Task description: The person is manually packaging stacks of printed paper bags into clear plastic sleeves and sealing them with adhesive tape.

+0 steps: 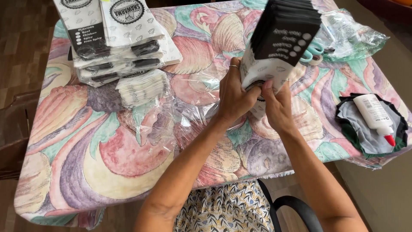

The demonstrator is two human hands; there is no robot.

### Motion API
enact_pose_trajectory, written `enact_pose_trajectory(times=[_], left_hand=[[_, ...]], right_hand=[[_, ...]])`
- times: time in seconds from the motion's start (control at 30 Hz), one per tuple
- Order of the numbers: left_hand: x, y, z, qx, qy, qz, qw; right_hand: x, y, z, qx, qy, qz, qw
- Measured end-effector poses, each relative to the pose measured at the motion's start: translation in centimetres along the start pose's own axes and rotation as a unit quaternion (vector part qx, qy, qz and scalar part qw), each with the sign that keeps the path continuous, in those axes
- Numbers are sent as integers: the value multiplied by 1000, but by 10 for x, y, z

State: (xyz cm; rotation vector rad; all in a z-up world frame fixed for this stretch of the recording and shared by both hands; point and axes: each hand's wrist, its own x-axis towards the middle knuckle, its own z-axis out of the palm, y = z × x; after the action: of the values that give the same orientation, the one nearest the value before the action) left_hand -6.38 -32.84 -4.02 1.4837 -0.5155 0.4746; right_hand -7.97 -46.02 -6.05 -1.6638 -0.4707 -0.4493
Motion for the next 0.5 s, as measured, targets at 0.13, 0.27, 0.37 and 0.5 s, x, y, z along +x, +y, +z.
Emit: enact_pose_trajectory(times=[0.13, 0.27, 0.37, 0.5], left_hand=[[0, 4, 5, 13, 22, -7, 1000], [7, 9, 4, -17, 6, -29, 999], [12, -1, -3, -38, -37, -34, 998], [14, 3, -6, -90, -61, -56, 993]], right_hand=[[4, -4, -3, -1, 17, -10, 1000], [9, -20, -1, 15, -3, -6, 1000], [14, -47, -8, 27, -48, 38, 998], [16, -33, -40, -53, -52, 16, 997]])
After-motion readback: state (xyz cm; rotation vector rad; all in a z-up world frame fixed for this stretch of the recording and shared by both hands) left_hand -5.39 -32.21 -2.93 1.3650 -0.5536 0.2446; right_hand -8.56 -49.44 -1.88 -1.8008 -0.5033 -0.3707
